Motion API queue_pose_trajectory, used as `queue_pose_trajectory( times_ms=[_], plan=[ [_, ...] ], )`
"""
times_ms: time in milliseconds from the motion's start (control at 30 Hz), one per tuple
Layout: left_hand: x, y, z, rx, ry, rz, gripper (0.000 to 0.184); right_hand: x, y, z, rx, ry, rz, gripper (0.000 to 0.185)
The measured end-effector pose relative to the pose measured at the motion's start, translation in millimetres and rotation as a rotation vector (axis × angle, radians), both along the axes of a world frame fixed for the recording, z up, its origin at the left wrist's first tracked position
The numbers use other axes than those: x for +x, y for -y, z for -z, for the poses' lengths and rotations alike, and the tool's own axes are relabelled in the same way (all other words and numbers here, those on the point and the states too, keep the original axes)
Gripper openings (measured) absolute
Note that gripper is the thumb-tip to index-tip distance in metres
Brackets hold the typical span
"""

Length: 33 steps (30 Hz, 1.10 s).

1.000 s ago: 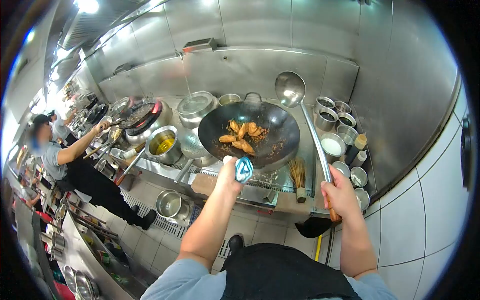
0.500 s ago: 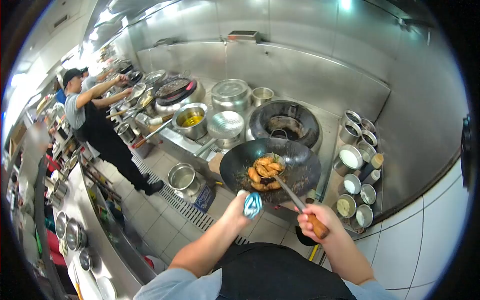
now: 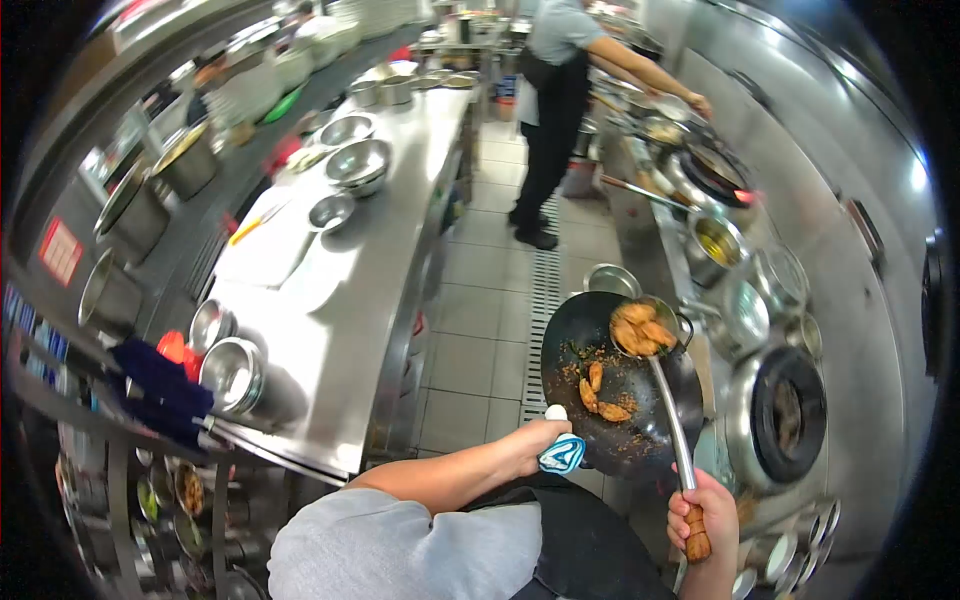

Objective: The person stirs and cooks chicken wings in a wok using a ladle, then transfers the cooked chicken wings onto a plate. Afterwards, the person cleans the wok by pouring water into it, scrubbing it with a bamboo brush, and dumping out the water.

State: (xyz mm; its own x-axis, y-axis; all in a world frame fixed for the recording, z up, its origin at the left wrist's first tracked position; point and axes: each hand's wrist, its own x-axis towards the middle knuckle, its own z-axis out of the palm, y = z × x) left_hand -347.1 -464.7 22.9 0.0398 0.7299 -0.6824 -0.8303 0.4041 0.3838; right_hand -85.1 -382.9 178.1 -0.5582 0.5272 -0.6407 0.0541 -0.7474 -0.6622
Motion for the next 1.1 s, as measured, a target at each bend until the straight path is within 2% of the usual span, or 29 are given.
queue_pose_trajectory(
  times_ms=[100, 167, 200, 333, 400, 467, 533, 600, 633, 667, 733, 767, 833, 967, 1033, 1100],
  plan=[
    [-33.5, 35.8, -1.3, -0.016, -0.082, -0.071, 0.011, -73.4, -7.3, -21.6, -0.018, -0.067, -0.253, 0.044],
    [-49.4, 59.9, -8.8, -0.013, -0.044, -0.15, 0.011, -130.6, -5.8, -39.0, -0.068, -0.158, -0.453, 0.045],
    [-51.4, 63.0, -2.3, 0.006, -0.047, -0.197, 0.011, -152.4, -9.0, -30.7, -0.086, -0.222, -0.54, 0.045],
    [-76.8, 97.2, -19.2, -0.011, -0.078, -0.282, 0.011, -284.1, 11.4, -19.3, -0.09, -0.324, -0.817, 0.023],
    [-89.0, 109.4, -7.7, 0.006, -0.066, -0.316, 0.011, -347.4, 32.6, -7.6, -0.103, -0.302, -0.894, 0.012],
    [-95.8, 119.8, -2.4, 0.023, -0.05, -0.34, 0.011, -395.8, 64.0, 4.5, 0.034, -0.218, -0.963, 0.007],
    [-102.0, 126.7, -4.2, 0.026, -0.037, -0.385, 0.011, -434.3, 92.7, 31.9, 0.313, -0.162, -1.046, 0.008],
    [-108.4, 131.9, -8.6, 0.017, -0.028, -0.42, 0.011, -451.6, 118.2, 46.9, 0.708, -0.002, -1.162, 0.016],
    [-110.7, 135.3, -6.2, 0.044, -0.016, -0.427, 0.011, -453.3, 125.7, 53.4, 0.891, 0.06, -1.215, 0.024],
    [-113.8, 138.2, -6.6, 0.057, -0.001, -0.423, 0.012, -457.4, 131.8, 65.4, 1.235, 0.107, -1.261, 0.033],
    [-120.5, 144.5, -10.9, 0.083, 0.029, -0.414, 0.014, -442.6, 136.7, 66.1, 1.579, 0.264, -1.252, 0.048],
    [-121.7, 146.7, -15.6, 0.077, 0.031, -0.403, 0.016, -439.6, 137.8, 64.3, 1.58, 0.267, -1.254, 0.048],
    [-125.4, 148.3, -24.5, 0.062, 0.052, -0.373, 0.019, -437.0, 134.5, 61.3, 1.739, 0.419, -1.332, 0.059],
    [-127.5, 140.2, -2.0, 0.095, 0.054, -0.358, 0.018, -417.8, 115.6, 67.8, 1.67, 0.421, -1.198, 0.063],
    [-127.0, 136.4, 5.5, 0.129, 0.069, -0.358, 0.017, -401.2, 85.0, 93.1, 1.627, -0.049, -0.901, 0.063],
    [-125.9, 130.4, 6.2, 0.167, 0.085, -0.347, 0.016, -360.1, 80.9, 27.4, 0.849, 0.002, -0.926, 0.064]
  ],
)
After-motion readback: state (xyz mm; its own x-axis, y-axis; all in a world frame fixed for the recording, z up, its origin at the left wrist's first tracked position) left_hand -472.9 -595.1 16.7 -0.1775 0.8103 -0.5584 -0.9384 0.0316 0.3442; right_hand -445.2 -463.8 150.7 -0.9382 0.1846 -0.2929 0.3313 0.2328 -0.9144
